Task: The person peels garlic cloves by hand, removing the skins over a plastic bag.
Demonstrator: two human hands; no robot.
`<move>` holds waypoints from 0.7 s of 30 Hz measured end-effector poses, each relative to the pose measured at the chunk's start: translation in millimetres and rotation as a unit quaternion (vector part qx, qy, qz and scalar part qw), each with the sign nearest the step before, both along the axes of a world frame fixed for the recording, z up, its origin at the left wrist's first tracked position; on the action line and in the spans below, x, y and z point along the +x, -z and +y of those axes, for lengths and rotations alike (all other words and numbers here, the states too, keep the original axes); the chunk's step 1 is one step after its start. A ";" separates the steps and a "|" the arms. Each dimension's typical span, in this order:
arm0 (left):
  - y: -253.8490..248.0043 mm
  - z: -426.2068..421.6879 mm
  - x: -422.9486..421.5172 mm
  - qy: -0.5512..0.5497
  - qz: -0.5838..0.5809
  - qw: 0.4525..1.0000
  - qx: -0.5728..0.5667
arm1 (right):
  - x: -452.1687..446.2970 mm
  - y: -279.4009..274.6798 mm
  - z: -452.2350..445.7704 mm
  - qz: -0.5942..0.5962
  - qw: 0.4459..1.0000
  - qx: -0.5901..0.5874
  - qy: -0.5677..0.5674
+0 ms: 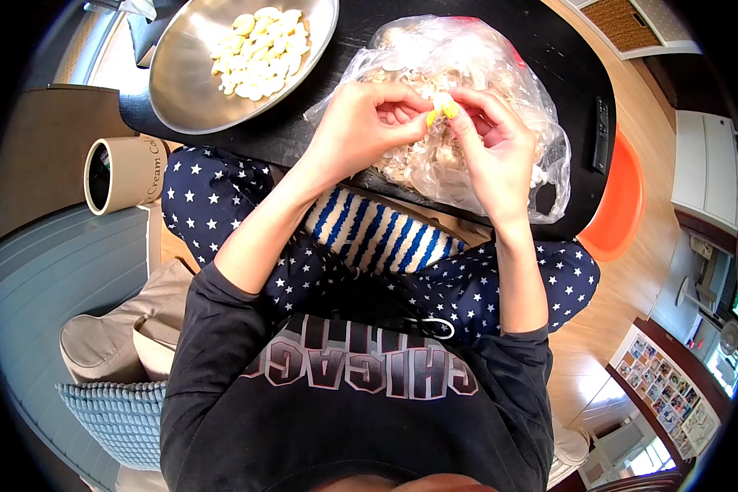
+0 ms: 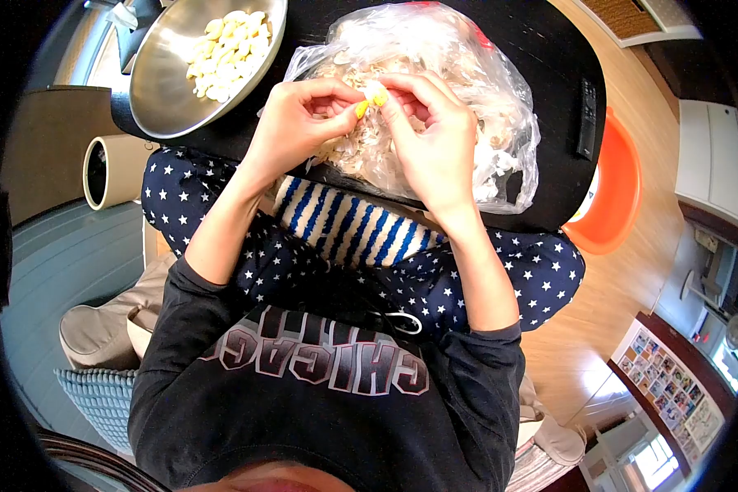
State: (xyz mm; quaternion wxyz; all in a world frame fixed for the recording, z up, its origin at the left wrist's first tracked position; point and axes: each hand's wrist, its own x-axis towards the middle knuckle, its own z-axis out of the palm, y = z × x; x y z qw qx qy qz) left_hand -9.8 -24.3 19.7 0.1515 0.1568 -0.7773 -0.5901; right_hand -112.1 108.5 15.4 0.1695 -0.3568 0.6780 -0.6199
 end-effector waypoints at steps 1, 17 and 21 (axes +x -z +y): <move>0.1 -0.1 0.4 0.001 -0.002 1.000 0.002 | 0.0 -0.2 0.2 0.004 1.000 0.001 -0.003; -0.5 -2.3 0.0 0.036 0.000 0.980 0.196 | -11.4 -7.2 6.2 -0.265 0.956 -0.055 -0.113; 1.2 -0.9 0.0 0.021 0.006 0.978 0.209 | -16.0 -0.4 6.1 -0.319 0.936 -0.065 -0.132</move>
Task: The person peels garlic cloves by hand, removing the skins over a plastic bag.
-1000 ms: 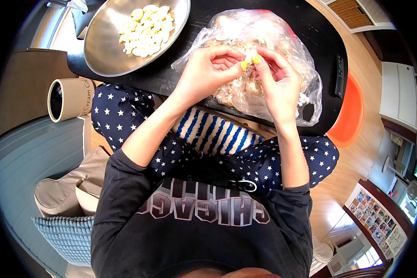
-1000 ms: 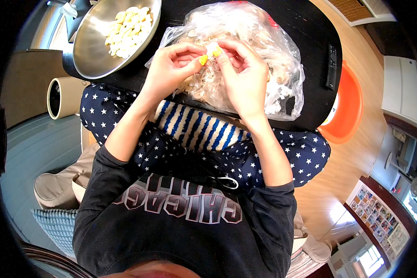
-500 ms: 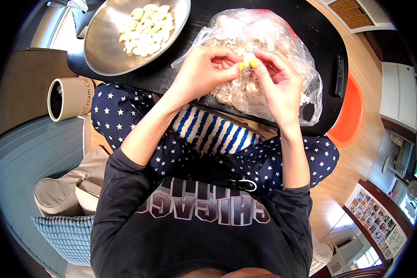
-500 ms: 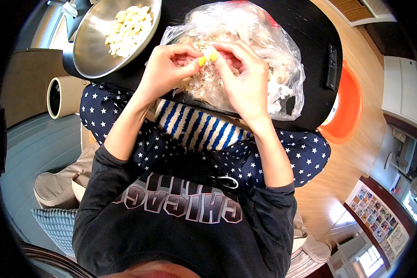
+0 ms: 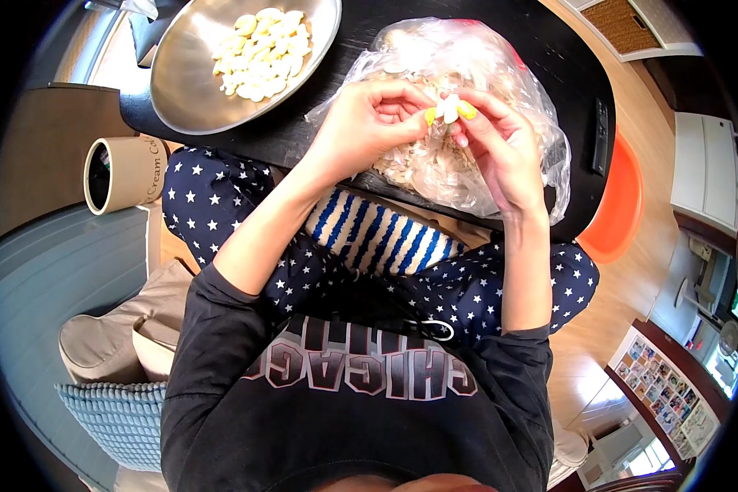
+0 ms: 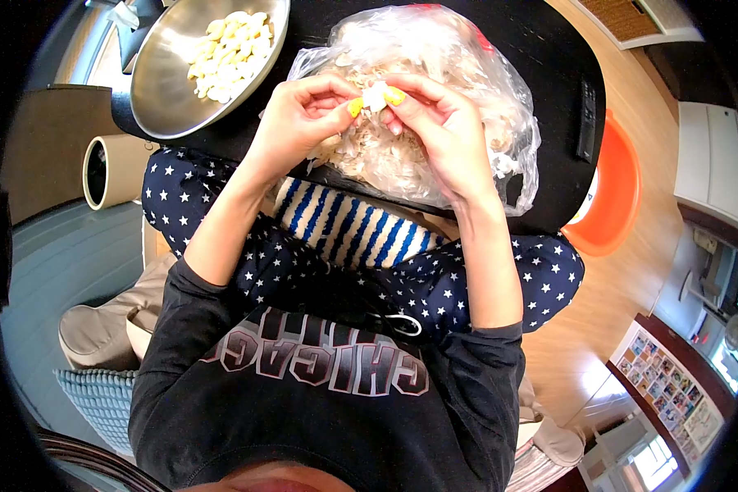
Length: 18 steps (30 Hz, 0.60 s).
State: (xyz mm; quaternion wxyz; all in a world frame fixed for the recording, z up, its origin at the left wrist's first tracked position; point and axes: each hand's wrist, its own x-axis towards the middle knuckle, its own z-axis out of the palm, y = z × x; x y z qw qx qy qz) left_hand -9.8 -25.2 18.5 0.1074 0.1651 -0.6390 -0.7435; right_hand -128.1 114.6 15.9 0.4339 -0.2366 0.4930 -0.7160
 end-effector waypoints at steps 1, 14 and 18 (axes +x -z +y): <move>1.2 0.0 -0.3 -0.003 0.008 0.999 -0.034 | -0.8 2.4 -0.3 -0.021 1.000 -0.004 -0.010; -3.8 2.9 0.9 -0.103 0.017 0.951 -0.290 | 7.5 -2.0 -3.0 0.103 0.993 0.051 -0.014; -4.0 3.6 0.6 -0.124 0.031 0.934 -0.333 | 5.9 2.0 -3.4 0.109 0.991 0.077 -0.006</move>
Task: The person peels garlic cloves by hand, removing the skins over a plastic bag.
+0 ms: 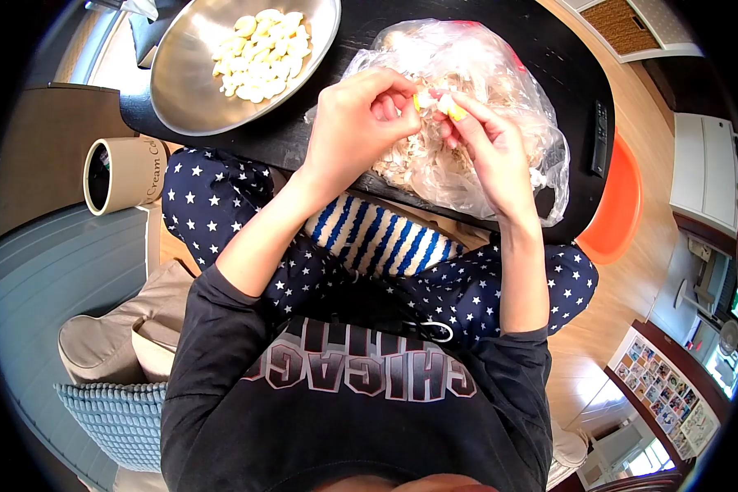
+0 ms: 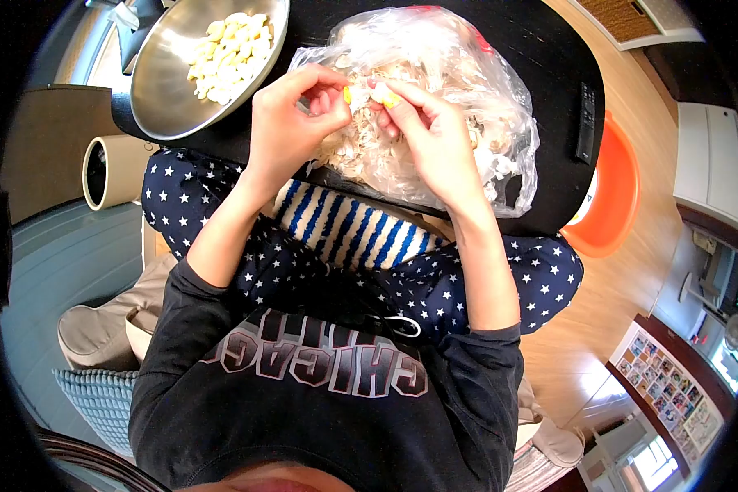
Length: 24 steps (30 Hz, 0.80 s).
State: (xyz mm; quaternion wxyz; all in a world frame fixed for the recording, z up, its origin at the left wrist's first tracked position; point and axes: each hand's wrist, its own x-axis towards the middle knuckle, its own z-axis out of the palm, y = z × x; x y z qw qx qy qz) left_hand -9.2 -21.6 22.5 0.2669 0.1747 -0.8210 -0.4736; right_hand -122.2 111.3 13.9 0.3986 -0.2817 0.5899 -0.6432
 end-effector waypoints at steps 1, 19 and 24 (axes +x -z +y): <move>1.9 -1.2 -0.6 -0.012 0.016 0.999 -0.025 | -1.7 0.4 0.5 -0.017 1.000 -0.003 0.007; 8.1 -2.4 -5.6 0.022 0.017 1.000 -0.004 | 6.1 3.7 -5.8 0.026 0.998 -0.044 0.045; 10.7 -3.2 -5.1 0.030 0.043 0.998 -0.043 | 6.7 3.7 -5.4 0.064 0.996 -0.033 0.052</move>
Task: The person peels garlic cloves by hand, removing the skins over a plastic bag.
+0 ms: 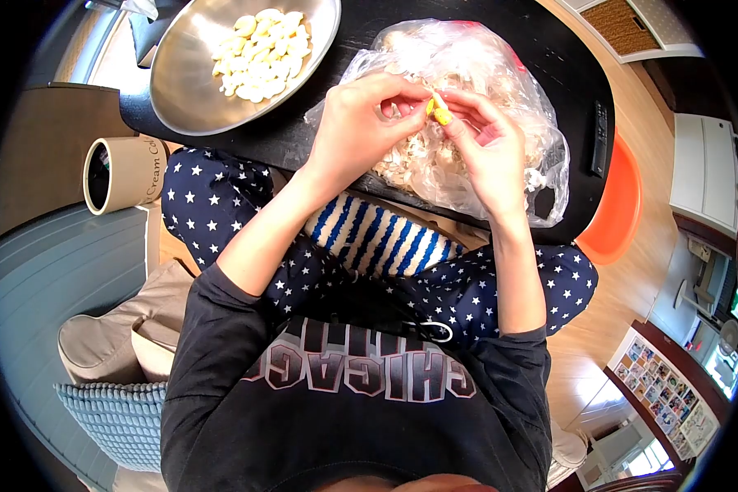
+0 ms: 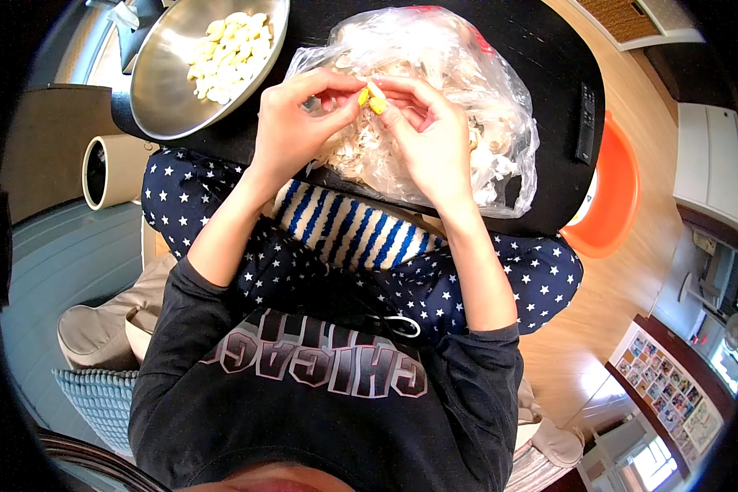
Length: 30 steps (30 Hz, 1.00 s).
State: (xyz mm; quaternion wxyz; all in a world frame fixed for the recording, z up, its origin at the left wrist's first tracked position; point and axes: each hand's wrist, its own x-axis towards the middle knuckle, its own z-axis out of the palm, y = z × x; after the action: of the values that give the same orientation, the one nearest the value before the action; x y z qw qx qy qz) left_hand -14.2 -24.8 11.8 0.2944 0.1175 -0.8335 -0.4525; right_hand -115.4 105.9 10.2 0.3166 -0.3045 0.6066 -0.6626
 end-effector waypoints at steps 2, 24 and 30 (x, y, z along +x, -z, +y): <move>0.2 2.4 0.2 -0.004 0.003 1.000 -0.003 | 2.5 0.1 -0.6 0.031 0.999 0.008 0.023; 5.2 7.6 -1.2 -0.039 0.079 0.985 -0.151 | 5.5 -2.0 -6.2 -0.291 0.951 -0.081 0.060; 1.9 9.6 -0.3 -0.055 0.077 0.987 -0.134 | -4.6 6.0 -2.3 -0.332 0.932 -0.124 0.071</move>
State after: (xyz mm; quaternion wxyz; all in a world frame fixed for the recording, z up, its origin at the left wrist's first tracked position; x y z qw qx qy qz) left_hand -14.6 -15.2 9.9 0.3946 0.0874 -0.8539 -0.3279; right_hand -120.1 103.5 4.2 0.4119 -0.0602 0.3997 -0.8167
